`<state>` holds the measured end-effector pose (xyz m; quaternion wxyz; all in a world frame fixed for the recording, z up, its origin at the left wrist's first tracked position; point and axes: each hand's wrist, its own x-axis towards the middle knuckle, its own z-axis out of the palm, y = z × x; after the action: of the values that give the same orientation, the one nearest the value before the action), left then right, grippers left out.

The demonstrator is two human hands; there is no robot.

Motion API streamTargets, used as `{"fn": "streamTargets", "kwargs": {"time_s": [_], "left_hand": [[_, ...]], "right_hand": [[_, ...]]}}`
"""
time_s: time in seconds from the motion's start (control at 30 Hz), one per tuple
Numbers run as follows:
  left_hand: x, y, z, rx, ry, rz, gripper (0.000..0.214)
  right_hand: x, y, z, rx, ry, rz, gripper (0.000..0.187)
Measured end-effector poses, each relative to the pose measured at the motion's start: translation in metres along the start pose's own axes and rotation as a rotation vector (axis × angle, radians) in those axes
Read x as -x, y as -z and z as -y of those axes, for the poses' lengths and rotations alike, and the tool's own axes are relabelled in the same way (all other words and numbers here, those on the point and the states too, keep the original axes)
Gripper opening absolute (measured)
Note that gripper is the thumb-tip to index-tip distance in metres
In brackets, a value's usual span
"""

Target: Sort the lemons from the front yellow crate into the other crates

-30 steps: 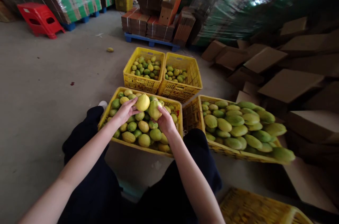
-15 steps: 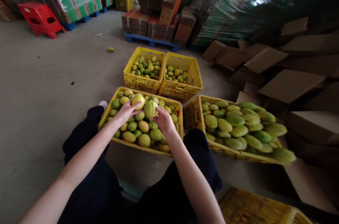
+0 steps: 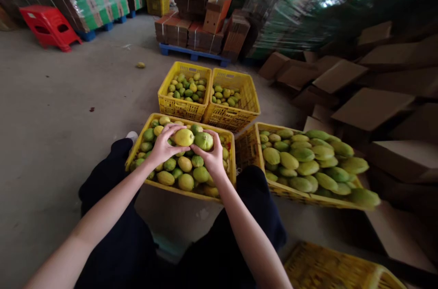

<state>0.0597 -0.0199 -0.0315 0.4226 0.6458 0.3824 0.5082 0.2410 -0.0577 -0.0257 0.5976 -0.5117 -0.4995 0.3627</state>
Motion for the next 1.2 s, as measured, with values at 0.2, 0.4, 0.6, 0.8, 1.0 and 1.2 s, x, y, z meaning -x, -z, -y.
{"fn": "streamTargets", "kwargs": {"time_s": [0.2, 0.4, 0.6, 0.8, 1.0, 1.2], "left_hand": [[0.002, 0.002, -0.004, -0.044, -0.086, 0.046, 0.061], [0.005, 0.002, -0.014, 0.002, -0.075, 0.054, 0.059], [0.002, 0.002, -0.015, 0.222, 0.255, 0.059, 0.057], [-0.005, -0.006, -0.010, 0.442, 0.809, 0.020, 0.056], [-0.006, -0.012, -0.018, 0.428, 1.029, 0.021, 0.059], [-0.007, -0.010, -0.018, 0.620, 0.862, -0.098, 0.039]], "right_hand": [[-0.005, 0.009, 0.003, 0.166, 0.292, 0.055, 0.047], [-0.004, 0.011, 0.007, 0.227, 0.321, 0.053, 0.050], [0.002, 0.005, 0.014, -0.105, -0.036, 0.040, 0.062], [0.002, -0.004, 0.007, -0.455, -0.535, 0.109, 0.045], [-0.004, -0.002, -0.003, -0.541, -0.895, 0.221, 0.044], [-0.005, -0.005, 0.000, -0.605, -0.761, 0.099, 0.026]]}}
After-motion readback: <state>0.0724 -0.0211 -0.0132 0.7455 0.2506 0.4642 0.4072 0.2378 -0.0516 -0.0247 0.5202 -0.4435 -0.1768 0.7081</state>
